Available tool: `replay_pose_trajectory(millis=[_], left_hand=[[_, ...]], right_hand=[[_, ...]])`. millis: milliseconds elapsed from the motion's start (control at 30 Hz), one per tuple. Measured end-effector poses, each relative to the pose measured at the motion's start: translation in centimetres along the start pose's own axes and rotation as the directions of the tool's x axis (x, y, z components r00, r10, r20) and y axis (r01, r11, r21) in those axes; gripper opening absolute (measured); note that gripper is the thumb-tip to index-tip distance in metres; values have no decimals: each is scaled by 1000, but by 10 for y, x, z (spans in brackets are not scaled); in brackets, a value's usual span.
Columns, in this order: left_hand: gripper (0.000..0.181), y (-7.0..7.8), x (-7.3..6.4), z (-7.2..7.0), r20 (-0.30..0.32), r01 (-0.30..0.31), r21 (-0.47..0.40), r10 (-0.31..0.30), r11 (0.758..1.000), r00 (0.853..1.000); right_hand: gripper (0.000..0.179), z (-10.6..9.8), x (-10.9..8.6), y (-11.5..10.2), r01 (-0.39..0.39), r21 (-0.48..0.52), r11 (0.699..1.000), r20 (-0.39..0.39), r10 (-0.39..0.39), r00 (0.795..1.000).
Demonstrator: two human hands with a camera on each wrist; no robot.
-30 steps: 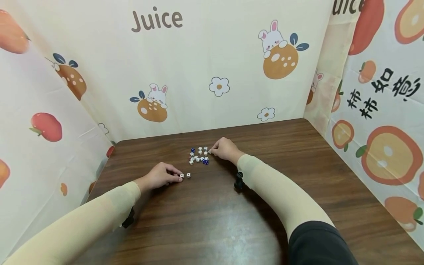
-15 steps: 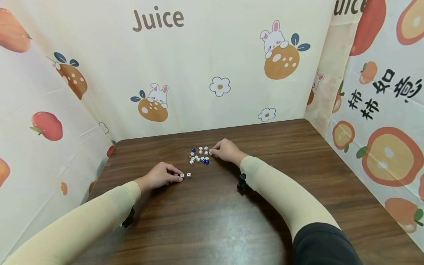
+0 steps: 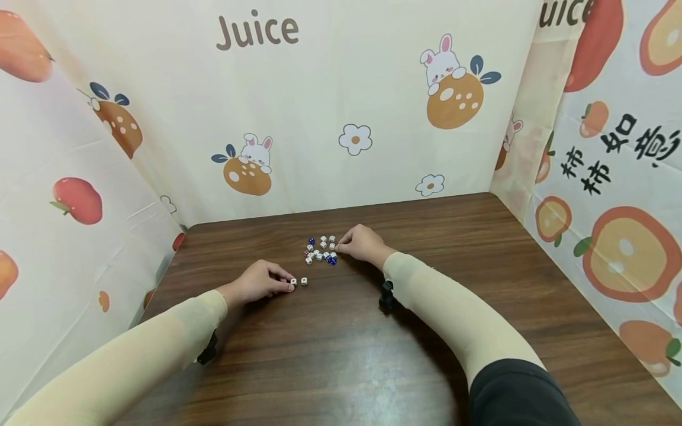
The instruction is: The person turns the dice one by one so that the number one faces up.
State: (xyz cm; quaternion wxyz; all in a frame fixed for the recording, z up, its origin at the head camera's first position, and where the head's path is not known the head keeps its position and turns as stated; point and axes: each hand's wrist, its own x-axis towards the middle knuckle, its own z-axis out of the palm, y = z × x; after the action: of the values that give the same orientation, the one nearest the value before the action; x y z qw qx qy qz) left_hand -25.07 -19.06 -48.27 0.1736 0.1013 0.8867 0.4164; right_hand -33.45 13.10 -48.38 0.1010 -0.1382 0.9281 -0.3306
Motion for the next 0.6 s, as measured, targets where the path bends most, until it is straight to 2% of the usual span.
replay_pose_trajectory(millis=[367, 600], left_hand=[[19, -2, 0, -1, 8, -1, 3, 1, 1000, 1000], [20, -3, 1, -2, 14, -1, -6, 1, 1000, 1000]], right_hand=[[15, 2, -1, -2, 22, 19, 1000, -4, -21, 1000], [23, 3, 1, 2, 23, 28, 999, -1, -23, 1000]])
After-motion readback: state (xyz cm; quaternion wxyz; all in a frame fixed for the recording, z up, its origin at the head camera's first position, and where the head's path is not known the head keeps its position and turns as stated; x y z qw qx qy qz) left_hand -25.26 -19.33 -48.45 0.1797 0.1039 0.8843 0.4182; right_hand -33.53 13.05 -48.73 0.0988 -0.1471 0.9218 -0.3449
